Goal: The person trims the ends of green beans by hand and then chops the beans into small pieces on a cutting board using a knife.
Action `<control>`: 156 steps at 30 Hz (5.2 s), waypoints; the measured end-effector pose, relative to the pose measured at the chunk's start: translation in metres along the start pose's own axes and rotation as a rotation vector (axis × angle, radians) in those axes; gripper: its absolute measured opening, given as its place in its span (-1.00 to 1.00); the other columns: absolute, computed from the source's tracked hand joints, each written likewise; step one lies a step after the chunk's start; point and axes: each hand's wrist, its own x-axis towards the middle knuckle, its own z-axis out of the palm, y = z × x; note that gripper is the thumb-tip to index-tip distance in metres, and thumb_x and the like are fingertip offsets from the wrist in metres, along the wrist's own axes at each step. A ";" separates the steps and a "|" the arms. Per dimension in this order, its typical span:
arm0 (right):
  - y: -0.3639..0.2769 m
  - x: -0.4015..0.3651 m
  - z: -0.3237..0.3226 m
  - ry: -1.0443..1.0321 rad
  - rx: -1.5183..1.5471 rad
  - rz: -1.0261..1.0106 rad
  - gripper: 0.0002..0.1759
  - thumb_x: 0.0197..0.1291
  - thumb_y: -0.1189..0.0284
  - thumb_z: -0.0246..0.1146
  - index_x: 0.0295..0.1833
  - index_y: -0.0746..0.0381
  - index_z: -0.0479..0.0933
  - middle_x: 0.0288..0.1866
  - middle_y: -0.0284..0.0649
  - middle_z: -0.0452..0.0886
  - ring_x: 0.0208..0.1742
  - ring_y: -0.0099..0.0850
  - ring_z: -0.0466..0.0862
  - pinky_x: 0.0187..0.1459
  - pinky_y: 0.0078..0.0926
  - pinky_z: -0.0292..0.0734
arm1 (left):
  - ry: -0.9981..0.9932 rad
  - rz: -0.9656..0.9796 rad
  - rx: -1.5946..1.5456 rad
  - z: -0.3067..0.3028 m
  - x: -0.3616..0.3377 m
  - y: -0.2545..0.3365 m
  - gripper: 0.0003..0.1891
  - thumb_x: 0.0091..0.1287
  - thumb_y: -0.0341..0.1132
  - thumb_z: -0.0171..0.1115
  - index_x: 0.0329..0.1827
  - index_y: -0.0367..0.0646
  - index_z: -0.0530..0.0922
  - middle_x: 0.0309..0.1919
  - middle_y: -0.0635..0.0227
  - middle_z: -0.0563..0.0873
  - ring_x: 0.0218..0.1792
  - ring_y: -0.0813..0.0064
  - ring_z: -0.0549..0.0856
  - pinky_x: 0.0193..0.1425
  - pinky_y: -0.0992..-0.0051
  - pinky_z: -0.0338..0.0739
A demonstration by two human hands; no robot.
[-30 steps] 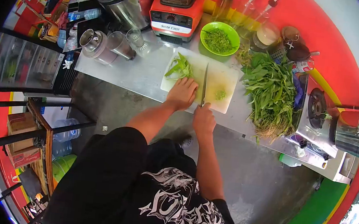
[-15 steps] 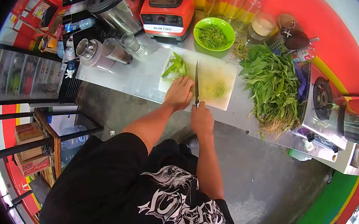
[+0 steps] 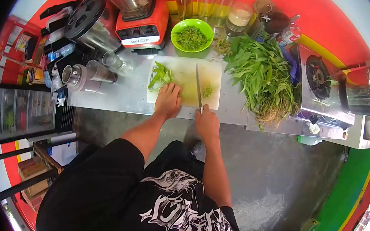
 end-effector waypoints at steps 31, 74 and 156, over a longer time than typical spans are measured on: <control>-0.002 0.017 0.004 -0.026 0.137 0.189 -0.52 0.37 0.12 0.16 0.16 0.30 0.47 -0.09 0.22 0.71 0.01 0.16 0.71 0.08 0.11 0.57 | 0.312 -0.260 -0.192 -0.035 -0.012 -0.061 -0.65 0.22 -0.32 0.34 0.05 -0.06 0.49 0.04 0.18 0.49 0.11 0.03 0.45 0.18 0.06 0.33; 0.009 0.004 0.010 0.260 0.129 -0.132 -0.64 0.35 0.19 0.24 -0.08 0.31 0.49 -0.33 0.22 0.68 -0.23 0.23 0.69 -0.19 0.12 0.59 | -0.147 -0.015 -0.015 -0.033 0.013 -0.001 -0.76 0.33 -0.44 0.17 -0.03 -0.17 0.73 -0.14 0.03 0.77 -0.09 0.00 0.75 0.04 0.08 0.64; -0.059 0.008 0.014 0.026 -0.029 0.068 -0.61 0.50 0.23 0.05 0.13 0.38 0.33 -0.07 0.26 0.71 0.01 0.20 0.72 0.06 0.13 0.58 | -0.455 0.030 0.278 -0.045 -0.005 -0.008 -0.24 0.36 -0.44 0.12 0.57 0.63 0.31 -0.09 0.18 0.78 -0.01 0.15 0.78 0.03 0.19 0.70</control>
